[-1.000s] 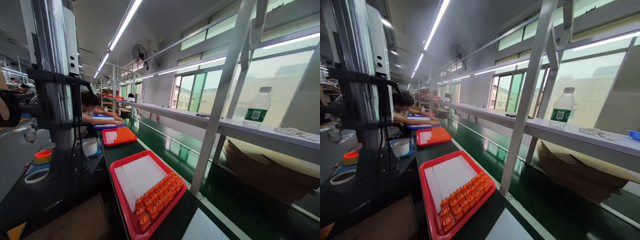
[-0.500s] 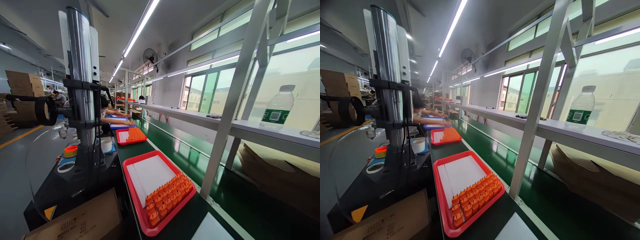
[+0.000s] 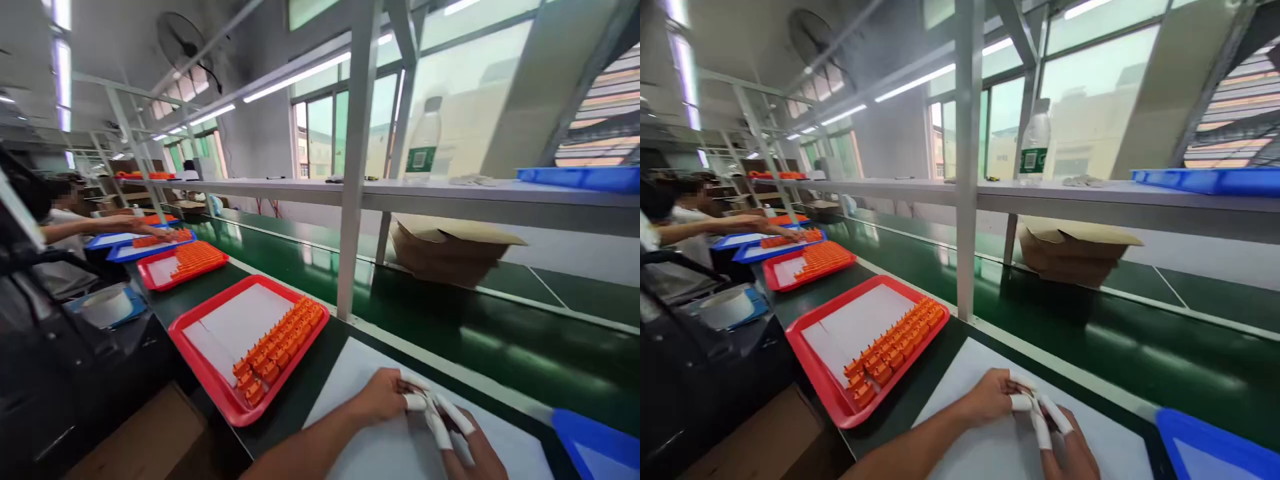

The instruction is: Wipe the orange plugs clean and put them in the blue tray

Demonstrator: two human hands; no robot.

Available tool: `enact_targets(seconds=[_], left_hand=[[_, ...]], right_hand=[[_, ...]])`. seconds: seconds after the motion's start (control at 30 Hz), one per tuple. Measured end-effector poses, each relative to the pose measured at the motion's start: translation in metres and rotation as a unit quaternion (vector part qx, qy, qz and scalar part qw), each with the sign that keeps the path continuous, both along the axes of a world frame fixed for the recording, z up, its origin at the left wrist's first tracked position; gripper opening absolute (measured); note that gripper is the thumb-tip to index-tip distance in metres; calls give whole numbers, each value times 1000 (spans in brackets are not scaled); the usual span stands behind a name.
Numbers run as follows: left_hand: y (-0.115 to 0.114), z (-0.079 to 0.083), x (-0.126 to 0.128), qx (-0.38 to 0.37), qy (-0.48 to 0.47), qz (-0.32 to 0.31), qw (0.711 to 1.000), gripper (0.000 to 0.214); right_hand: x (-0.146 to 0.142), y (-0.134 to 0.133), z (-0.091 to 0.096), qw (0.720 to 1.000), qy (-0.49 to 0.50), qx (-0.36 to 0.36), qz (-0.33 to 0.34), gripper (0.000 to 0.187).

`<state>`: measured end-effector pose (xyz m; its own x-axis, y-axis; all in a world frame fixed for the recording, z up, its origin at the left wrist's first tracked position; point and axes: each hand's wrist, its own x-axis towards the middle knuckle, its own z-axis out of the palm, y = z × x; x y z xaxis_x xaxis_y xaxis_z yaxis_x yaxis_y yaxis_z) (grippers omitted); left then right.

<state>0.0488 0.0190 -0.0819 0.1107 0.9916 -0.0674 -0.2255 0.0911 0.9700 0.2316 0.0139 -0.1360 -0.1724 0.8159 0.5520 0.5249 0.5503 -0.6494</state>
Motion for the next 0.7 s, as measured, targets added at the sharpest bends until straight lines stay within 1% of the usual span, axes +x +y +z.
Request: enact_targets(seconds=[0.07, 0.13, 0.2, 0.33, 0.43, 0.5, 0.57, 0.63, 0.7], left_hand=[[0, 5, -2, -9, -15, -7, 1000, 59], [1, 7, -5, -13, -20, -11, 1000, 50], [1, 8, -7, -18, -19, -23, 999, 43], [-4, 10, -5, -30, 9, -36, 999, 40], [-3, 9, -4, -23, 46, -10, 999, 39], [-1, 6, -5, -3, 70, 19, 997, 38], [1, 2, -8, 27, 103, 34, 994, 35], [0, -1, -10, 84, 157, 27, 984, 28], [-4, -3, -11, 167, 234, 4, 958, 23]], right_hand=[[0, -8, 10, 998, 0, 5, 56, 39], [-4, -12, 21, 996, 16, 0, 83, 44], [-9, -13, 29, 995, 32, 1, 91, 46], [-13, -17, 33, 996, 44, -20, 73, 45], [-12, -16, 30, 997, 52, -45, 36, 42], [-11, -14, 28, 995, 58, -75, 13, 42], [-8, -12, 27, 993, 44, -105, 1, 42], [-5, -10, 27, 994, 7, -109, -1, 44], [-2, -9, 26, 996, -35, -84, -5, 47]])
